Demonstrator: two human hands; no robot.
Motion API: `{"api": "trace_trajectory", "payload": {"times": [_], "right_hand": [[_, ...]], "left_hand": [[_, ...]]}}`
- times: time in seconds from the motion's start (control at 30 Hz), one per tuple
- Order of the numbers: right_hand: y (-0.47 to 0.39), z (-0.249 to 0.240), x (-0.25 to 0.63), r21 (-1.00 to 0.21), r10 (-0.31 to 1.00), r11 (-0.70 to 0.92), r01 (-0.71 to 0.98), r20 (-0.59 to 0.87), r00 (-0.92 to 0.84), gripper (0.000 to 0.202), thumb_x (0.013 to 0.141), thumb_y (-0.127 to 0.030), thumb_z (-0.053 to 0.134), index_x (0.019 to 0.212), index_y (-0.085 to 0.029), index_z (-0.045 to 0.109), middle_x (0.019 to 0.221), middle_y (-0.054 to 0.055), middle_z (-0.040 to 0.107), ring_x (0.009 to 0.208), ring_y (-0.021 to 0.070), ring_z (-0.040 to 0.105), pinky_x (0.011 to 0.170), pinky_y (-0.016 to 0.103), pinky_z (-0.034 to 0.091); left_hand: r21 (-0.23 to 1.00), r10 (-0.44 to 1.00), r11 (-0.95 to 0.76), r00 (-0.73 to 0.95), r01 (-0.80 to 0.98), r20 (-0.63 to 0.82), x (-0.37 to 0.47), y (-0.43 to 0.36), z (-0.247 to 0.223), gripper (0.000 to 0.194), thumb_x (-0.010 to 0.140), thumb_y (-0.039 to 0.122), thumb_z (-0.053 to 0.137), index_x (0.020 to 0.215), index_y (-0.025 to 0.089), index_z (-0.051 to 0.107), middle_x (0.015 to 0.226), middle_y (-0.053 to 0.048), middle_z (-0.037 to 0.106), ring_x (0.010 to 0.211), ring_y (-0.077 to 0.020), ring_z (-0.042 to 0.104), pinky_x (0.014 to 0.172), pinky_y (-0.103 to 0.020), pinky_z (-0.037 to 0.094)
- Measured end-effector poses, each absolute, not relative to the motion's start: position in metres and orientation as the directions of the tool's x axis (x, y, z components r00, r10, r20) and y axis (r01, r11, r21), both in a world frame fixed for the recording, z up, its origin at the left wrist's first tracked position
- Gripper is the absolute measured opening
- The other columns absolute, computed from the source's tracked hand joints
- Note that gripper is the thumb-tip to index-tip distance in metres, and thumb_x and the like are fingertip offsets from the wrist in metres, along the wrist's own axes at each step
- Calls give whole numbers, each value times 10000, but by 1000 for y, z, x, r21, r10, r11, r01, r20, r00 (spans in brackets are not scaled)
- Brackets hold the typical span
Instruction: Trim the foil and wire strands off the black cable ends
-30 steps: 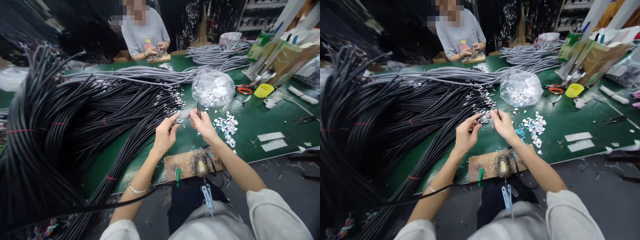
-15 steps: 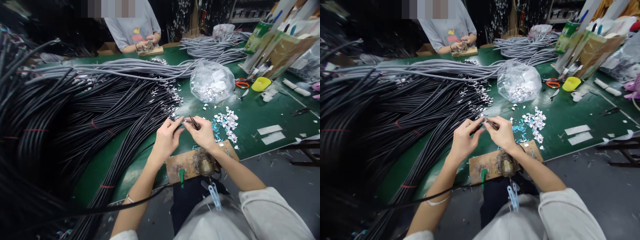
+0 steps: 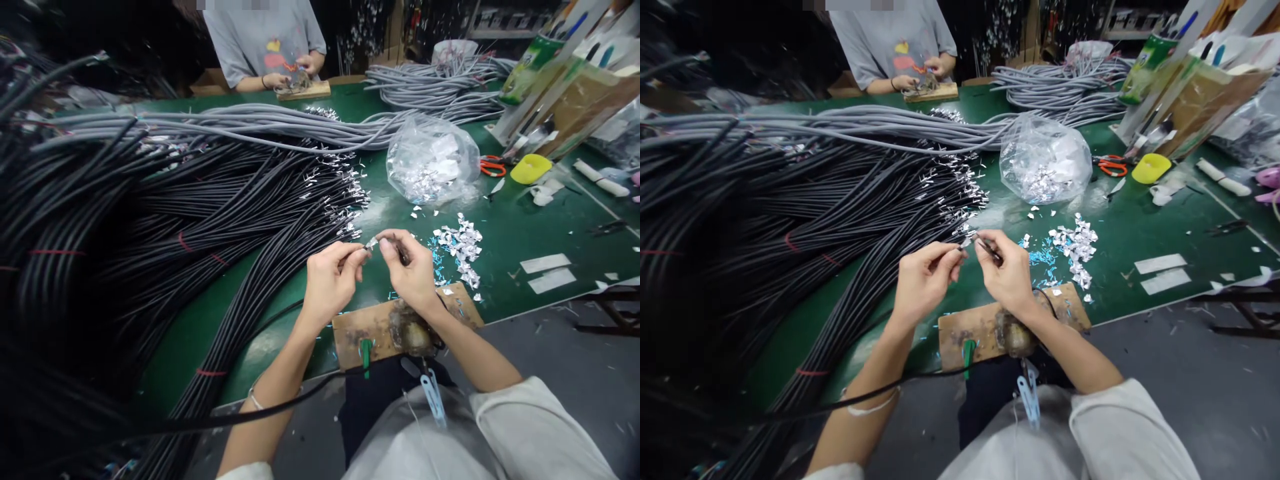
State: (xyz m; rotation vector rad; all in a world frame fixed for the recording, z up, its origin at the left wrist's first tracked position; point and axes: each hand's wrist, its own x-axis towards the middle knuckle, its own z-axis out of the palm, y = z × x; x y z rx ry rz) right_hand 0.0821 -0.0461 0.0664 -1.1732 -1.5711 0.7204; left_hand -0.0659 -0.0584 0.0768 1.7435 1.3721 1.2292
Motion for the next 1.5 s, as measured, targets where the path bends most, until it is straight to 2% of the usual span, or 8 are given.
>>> {"api": "trace_trajectory", "payload": {"times": [0.13,0.23,0.8,0.97,1.13,1.27,1.4,1.5], "right_hand": [[-47,70,88,-857,931,360,368,353,-87,348,848,-403,562,1171,-274,539,764,1,592,611,143,529,592,293,445],[-47,73,90,-798,907,418,435,393,-150,277,895,-370,495,1138,-287,599,911,35,626,754,171,582,676,320,456],[-52,72,91,-702,884,438,562,449,-129,248,881,-369,534,1011,-264,717,762,17,664,651,141,574,596,283,404],[-48,75,95,-785,905,412,462,412,-107,243,879,-351,540,960,-221,728,714,14,641,620,122,545,579,269,395],[-45,75,96,-881,907,420,217,413,-80,254,793,-360,656,943,-163,712,688,5,586,585,105,500,511,239,379],[-46,75,92,-822,852,517,238,521,-53,148,779,-291,680,717,-157,690,580,-21,520,527,89,428,495,234,349],[-46,76,91,-842,857,514,166,494,-147,162,802,-263,635,680,-158,652,576,-28,496,504,81,409,467,226,318],[-45,76,95,-817,823,555,156,512,-247,125,795,-170,585,690,-152,650,584,-27,509,493,75,416,456,220,301]], "left_hand": [[928,960,-255,-46,272,277,-68,-57,80,191,857,293,546,814,172,688,623,1,563,459,-78,491,438,-205,390],[934,958,-254,-67,251,279,-69,-57,81,162,840,288,575,818,173,687,599,10,542,456,-75,496,434,-200,399],[952,974,-220,-11,212,227,-69,-57,80,187,838,309,578,763,165,671,567,14,539,424,-59,487,397,-175,389],[997,987,-73,144,-4,73,-72,-57,87,281,812,384,606,716,125,660,539,5,554,364,-33,410,342,-161,319],[987,989,-143,59,78,139,-69,-57,84,177,733,292,702,753,119,668,515,24,547,414,-51,480,404,-157,383],[995,978,-88,193,51,76,-66,-60,81,251,811,357,613,727,123,643,532,18,537,386,-36,438,376,-156,321],[988,900,109,434,-106,-53,-68,-62,85,376,840,449,544,634,134,558,428,59,404,308,-18,305,335,-162,203],[976,806,208,577,-65,-133,-74,-61,89,420,812,497,547,586,144,518,412,68,370,291,-18,249,326,-176,158]]}}
